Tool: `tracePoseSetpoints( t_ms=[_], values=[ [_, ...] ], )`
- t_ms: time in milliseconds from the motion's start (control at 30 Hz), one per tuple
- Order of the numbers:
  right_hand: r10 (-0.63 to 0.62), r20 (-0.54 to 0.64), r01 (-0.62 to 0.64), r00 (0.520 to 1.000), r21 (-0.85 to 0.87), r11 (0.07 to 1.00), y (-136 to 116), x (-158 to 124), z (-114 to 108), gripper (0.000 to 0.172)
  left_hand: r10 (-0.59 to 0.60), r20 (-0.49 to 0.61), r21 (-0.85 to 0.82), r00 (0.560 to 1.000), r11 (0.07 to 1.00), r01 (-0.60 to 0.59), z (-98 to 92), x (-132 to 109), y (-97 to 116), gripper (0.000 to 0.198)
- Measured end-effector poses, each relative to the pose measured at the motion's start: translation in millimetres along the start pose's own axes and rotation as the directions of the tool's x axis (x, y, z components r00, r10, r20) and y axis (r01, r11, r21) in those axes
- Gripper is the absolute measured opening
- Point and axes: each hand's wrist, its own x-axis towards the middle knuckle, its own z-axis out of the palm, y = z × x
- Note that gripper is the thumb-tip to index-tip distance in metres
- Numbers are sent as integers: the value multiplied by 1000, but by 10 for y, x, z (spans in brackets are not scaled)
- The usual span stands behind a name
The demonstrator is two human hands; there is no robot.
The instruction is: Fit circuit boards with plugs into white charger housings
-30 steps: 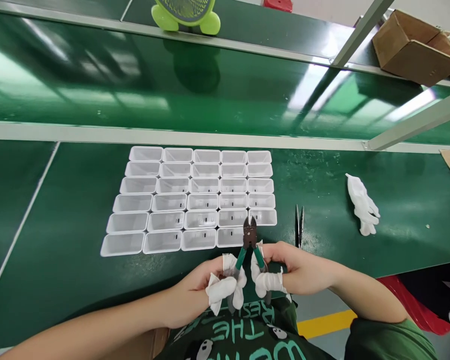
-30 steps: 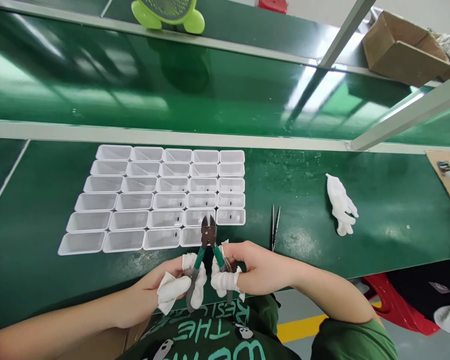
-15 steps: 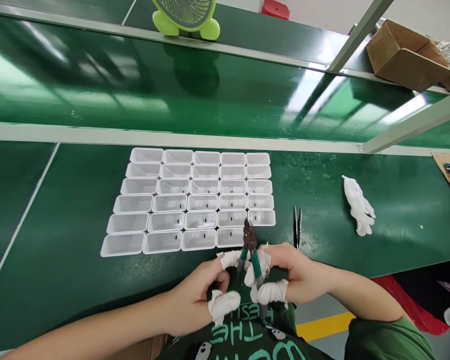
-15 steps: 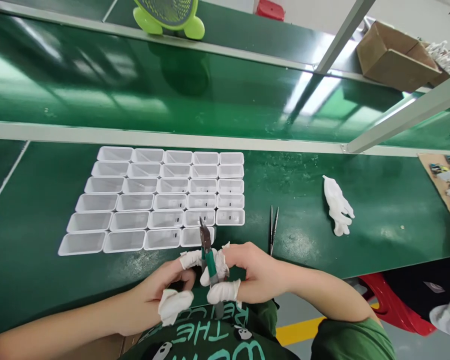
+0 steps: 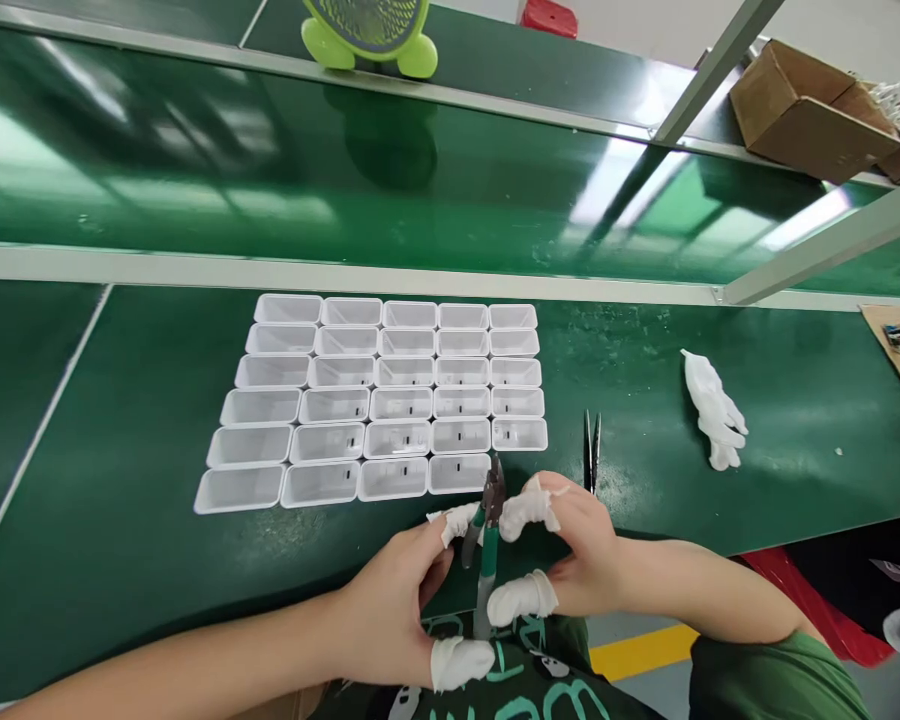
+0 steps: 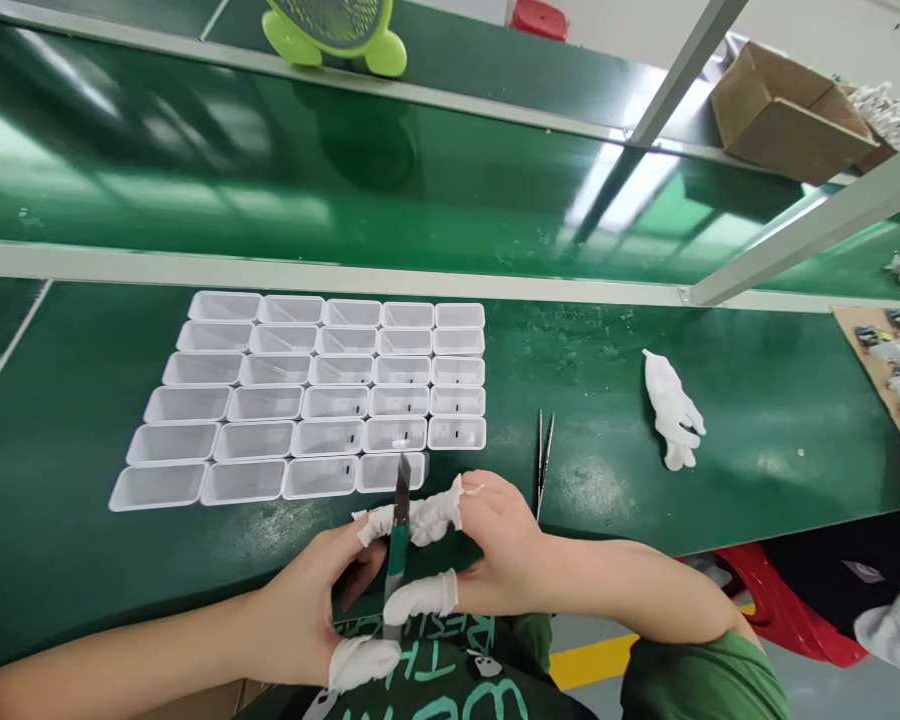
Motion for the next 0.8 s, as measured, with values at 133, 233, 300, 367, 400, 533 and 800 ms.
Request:
tracePoseSetpoints(
  t_ms=[133,233,300,367,400,533,800],
  values=[
    [-20,27,21,999,-46,999,-19,26,-29,49,149,-43,165,988,976,-140,-13,0,-4,53],
    [-35,107,38,994,-33,999,-36,16,-37,41,215,-41,196,976,959,-203,-9,18,6,47],
    [-24,139,24,990,-1,1000,-49,8,-38,34,234,-39,172,971,959,-224,-7,36,16,37],
    [-5,136,1,991,30,1000,-58,5,-35,29,241,-41,138,970,963,-233,-8,52,25,26],
    [0,128,-6,992,43,999,-60,7,-33,28,240,-38,120,970,965,-234,-10,57,28,24],
    [6,149,-25,989,127,992,-43,37,-43,32,190,42,-15,981,982,-189,-18,35,29,25],
    [-30,328,-88,944,338,937,-9,148,-173,13,-43,257,-125,965,989,77,-143,-9,119,41]
  ],
)
